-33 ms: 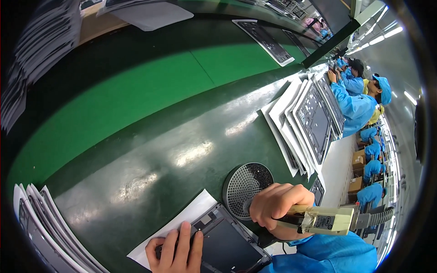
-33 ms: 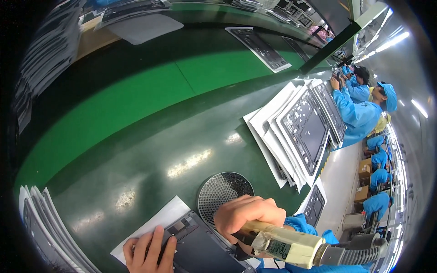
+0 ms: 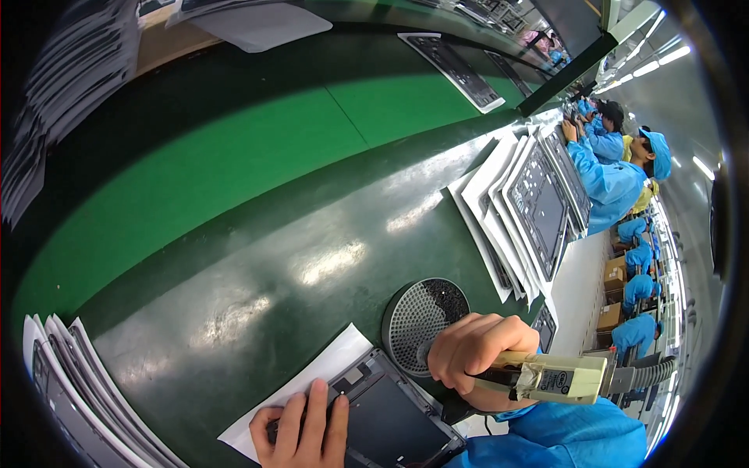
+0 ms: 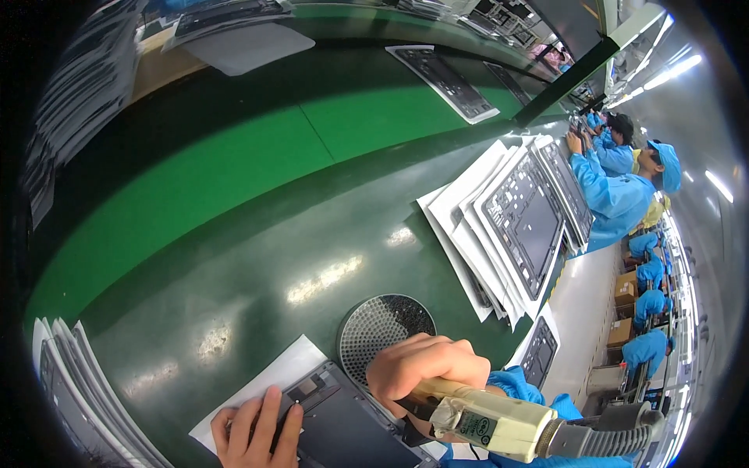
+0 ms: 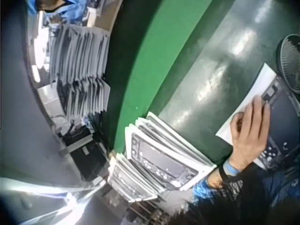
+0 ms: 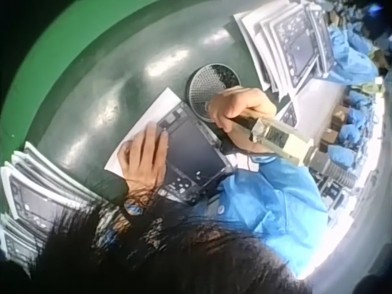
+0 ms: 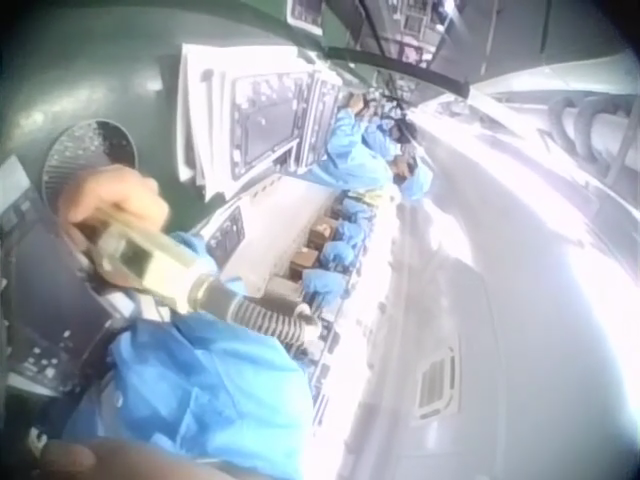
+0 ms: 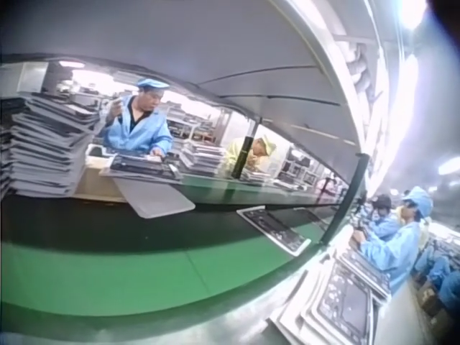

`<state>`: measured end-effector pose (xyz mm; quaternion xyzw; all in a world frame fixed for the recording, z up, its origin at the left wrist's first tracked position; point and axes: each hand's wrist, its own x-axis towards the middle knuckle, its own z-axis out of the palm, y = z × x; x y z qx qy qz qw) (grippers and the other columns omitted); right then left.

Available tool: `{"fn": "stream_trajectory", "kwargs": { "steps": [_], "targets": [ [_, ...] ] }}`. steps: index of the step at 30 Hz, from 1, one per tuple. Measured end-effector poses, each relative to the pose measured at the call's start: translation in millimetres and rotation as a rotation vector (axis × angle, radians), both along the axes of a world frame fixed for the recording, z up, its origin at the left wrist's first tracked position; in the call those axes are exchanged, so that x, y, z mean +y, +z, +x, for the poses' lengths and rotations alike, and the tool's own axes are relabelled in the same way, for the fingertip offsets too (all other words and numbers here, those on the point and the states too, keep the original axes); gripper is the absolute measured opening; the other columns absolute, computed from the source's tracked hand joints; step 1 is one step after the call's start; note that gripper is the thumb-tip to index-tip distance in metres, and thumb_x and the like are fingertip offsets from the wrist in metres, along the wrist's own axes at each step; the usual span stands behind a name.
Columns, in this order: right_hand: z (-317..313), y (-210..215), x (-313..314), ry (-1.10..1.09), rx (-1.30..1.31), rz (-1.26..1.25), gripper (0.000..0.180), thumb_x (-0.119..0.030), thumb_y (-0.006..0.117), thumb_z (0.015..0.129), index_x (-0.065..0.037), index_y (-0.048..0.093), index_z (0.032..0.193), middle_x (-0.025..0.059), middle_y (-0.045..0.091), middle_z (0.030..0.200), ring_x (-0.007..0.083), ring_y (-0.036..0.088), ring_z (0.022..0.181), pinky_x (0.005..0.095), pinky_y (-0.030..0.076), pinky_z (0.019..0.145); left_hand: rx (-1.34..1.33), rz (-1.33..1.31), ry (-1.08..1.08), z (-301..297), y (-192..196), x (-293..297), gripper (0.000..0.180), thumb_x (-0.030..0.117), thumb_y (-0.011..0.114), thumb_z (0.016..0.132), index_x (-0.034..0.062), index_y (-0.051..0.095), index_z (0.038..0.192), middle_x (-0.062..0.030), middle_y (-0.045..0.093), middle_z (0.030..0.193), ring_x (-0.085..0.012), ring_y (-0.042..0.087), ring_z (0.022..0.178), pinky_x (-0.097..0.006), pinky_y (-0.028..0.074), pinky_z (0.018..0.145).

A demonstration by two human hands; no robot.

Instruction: Assembling electronic components into tablet chassis using an electric screwdriver.

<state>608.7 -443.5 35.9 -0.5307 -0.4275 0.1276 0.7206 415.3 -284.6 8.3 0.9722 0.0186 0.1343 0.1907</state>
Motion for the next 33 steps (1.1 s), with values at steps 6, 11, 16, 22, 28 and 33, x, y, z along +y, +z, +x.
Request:
{"fn": "stream_trajectory", "kwargs": {
  "steps": [6, 11, 16, 22, 28, 33],
  "targets": [
    [-10, 21, 7, 0.129, 0.020, 0.134, 0.016, -0.007, 0.067, 0.092, 0.008, 0.060, 0.095, 0.0167, 0.059, 0.064, 0.0305, 0.059, 0.053, 0.0422, 0.052, 0.051, -0.019, -0.001, 0.046, 0, -1, -2, 0.034, 0.018, 0.066, 0.085, 0.0097, 0.069, 0.118, -0.0113, 0.062, 0.135, -0.0258, 0.060, 0.117, -0.044, 0.044, 0.093],
    [-23, 23, 45, 0.278, -0.021, 0.036, 0.028, 0.008, 0.078, 0.078, 0.001, 0.056, 0.094, 0.0133, 0.063, 0.062, 0.0288, 0.063, 0.051, 0.0420, 0.056, 0.052, -0.050, -0.092, 0.105, 0, -3, -2, 0.032, 0.016, 0.069, 0.082, 0.0092, 0.071, 0.113, -0.0083, 0.063, 0.133, -0.0233, 0.060, 0.115, -0.041, 0.042, 0.094],
    [-32, 9, 50, 0.286, 0.019, -0.003, 0.028, 0.015, 0.070, 0.075, 0.003, 0.056, 0.096, 0.0117, 0.063, 0.063, 0.0272, 0.061, 0.051, 0.0419, 0.056, 0.054, -0.080, -0.154, 0.092, -1, -5, -2, 0.032, 0.015, 0.066, 0.082, 0.0071, 0.070, 0.113, -0.0096, 0.062, 0.135, -0.0250, 0.059, 0.113, -0.041, 0.042, 0.094],
    [-37, 4, 51, 0.236, -0.022, -0.059, 0.030, 0.017, 0.070, 0.073, 0.000, 0.055, 0.093, 0.0107, 0.061, 0.063, 0.0244, 0.061, 0.051, 0.0400, 0.056, 0.054, -0.093, -0.151, 0.086, -3, -8, -4, 0.032, 0.018, 0.060, 0.085, 0.0055, 0.070, 0.113, -0.0105, 0.061, 0.135, -0.0259, 0.058, 0.113, -0.043, 0.042, 0.094],
    [-41, 4, 55, 0.277, 0.025, -0.099, 0.025, 0.015, 0.070, 0.075, 0.001, 0.054, 0.087, 0.0103, 0.061, 0.063, 0.0227, 0.060, 0.051, 0.0378, 0.055, 0.053, -0.082, -0.131, 0.091, -5, -6, -2, 0.034, 0.018, 0.059, 0.085, 0.0052, 0.069, 0.115, -0.0101, 0.060, 0.135, -0.0254, 0.056, 0.114, -0.044, 0.041, 0.095],
    [-44, 3, 53, 0.212, -0.003, -0.170, 0.017, 0.004, 0.070, 0.087, 0.000, 0.054, 0.088, 0.0084, 0.059, 0.061, 0.0198, 0.055, 0.048, 0.0335, 0.050, 0.050, -0.085, -0.099, 0.093, -4, -5, -2, 0.038, 0.018, 0.060, 0.083, 0.0054, 0.069, 0.118, -0.0088, 0.060, 0.134, -0.0249, 0.056, 0.112, -0.043, 0.041, 0.094]
  ]
}}
